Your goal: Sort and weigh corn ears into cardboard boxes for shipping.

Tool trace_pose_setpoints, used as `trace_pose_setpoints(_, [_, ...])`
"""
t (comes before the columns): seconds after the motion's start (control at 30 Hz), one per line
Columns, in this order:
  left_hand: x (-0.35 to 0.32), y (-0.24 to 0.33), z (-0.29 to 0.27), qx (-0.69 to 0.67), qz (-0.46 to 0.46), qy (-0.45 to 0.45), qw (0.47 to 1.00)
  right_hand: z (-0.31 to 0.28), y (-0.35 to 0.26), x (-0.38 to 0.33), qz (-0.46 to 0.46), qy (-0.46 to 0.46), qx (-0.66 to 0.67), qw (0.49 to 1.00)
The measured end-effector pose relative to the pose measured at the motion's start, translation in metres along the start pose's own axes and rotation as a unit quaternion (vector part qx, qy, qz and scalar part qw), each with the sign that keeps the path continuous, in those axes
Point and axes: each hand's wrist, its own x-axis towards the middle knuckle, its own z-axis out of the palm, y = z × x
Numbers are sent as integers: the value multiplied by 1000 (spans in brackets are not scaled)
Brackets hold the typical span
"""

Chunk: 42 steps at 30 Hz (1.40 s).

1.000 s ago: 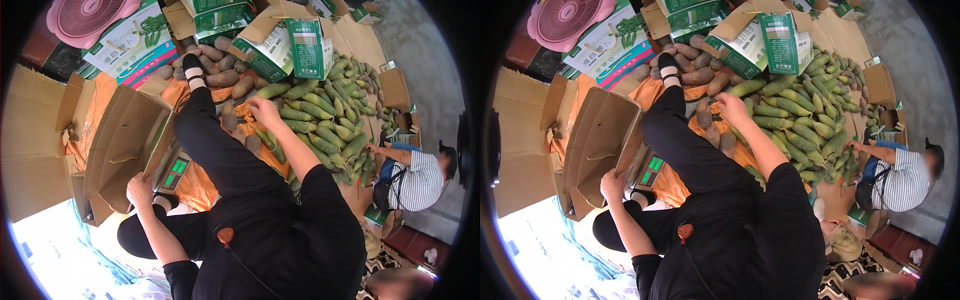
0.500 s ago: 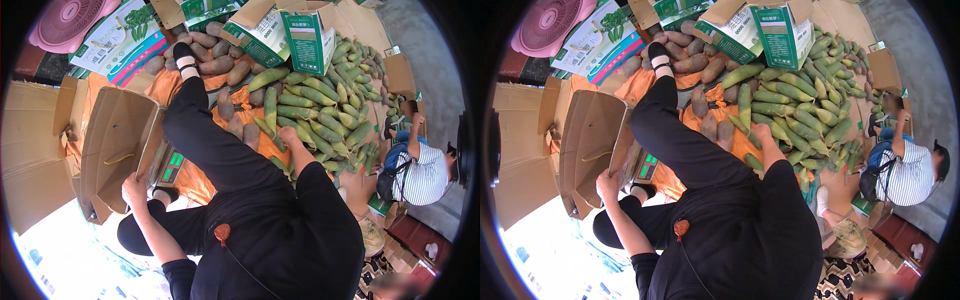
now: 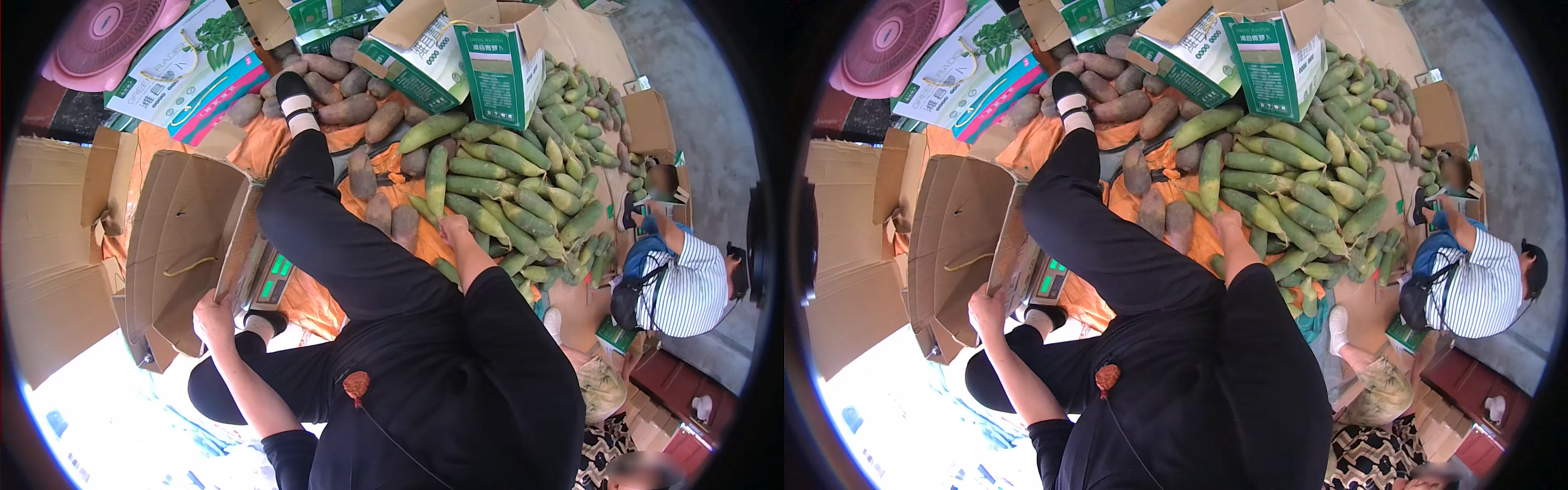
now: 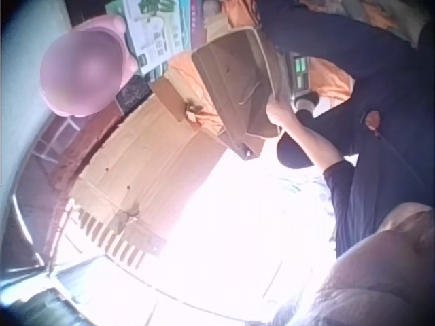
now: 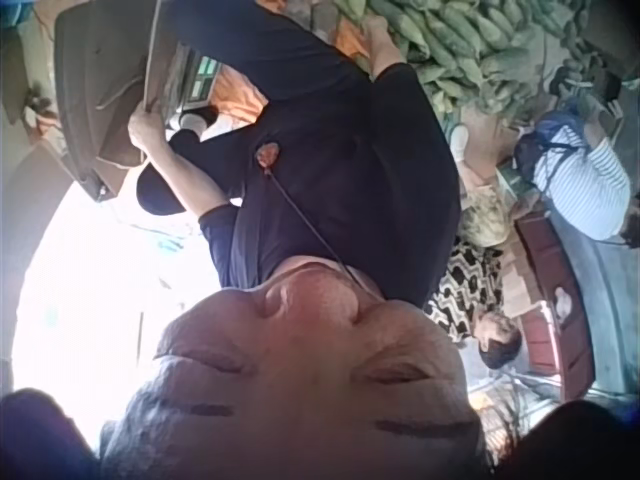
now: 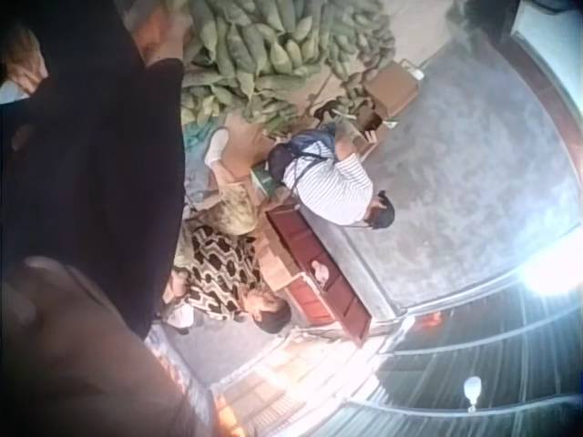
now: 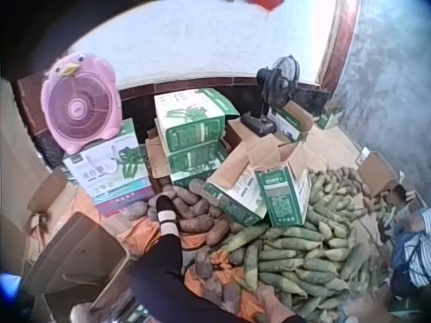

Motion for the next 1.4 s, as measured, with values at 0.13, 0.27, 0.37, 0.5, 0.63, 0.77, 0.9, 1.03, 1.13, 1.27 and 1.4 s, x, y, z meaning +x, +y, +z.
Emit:
trace_pose_setpoints(0.13, [-3,-16,2,16,-1,17,1000,-13,-12,-30,-288,67,-322,900])
trace_pose_setpoints(0.27, [1,-6,3,10,25,11,1000,-40,-25,-30,-353,100,-127,922])
trace_pose_setpoints(0.37, [2,-15,10,20,36,32,999,-47,-67,-61,-391,26,-11,920])
trace_pose_setpoints(0.5, [-2,-7,4,15,31,34,999,-41,-136,-112,-387,-42,52,920])
trace_pose_setpoints(0.63, [-4,-11,5,-2,26,42,999,-28,-169,-181,-434,-88,25,896])
trace_pose_setpoints(0.77, [-3,-13,7,-14,35,47,998,-16,-177,-287,-536,-207,44,817])
trace_pose_setpoints(0.9, [-4,-11,3,0,29,37,999,-1,-184,-384,-606,-355,72,708])
trace_pose_setpoints(1.03, [-4,-7,1,8,24,26,999,50,-183,-443,-605,-472,48,639])
trace_pose_setpoints(1.13, [-4,-15,1,21,11,17,1000,129,-158,-463,-579,-549,1,603])
trace_pose_setpoints(1.27, [0,-13,8,13,46,40,998,212,-112,-470,-739,-356,-131,557])
trace_pose_setpoints(1.4, [1,-8,9,8,43,33,999,257,-85,-462,-684,-331,-341,554])
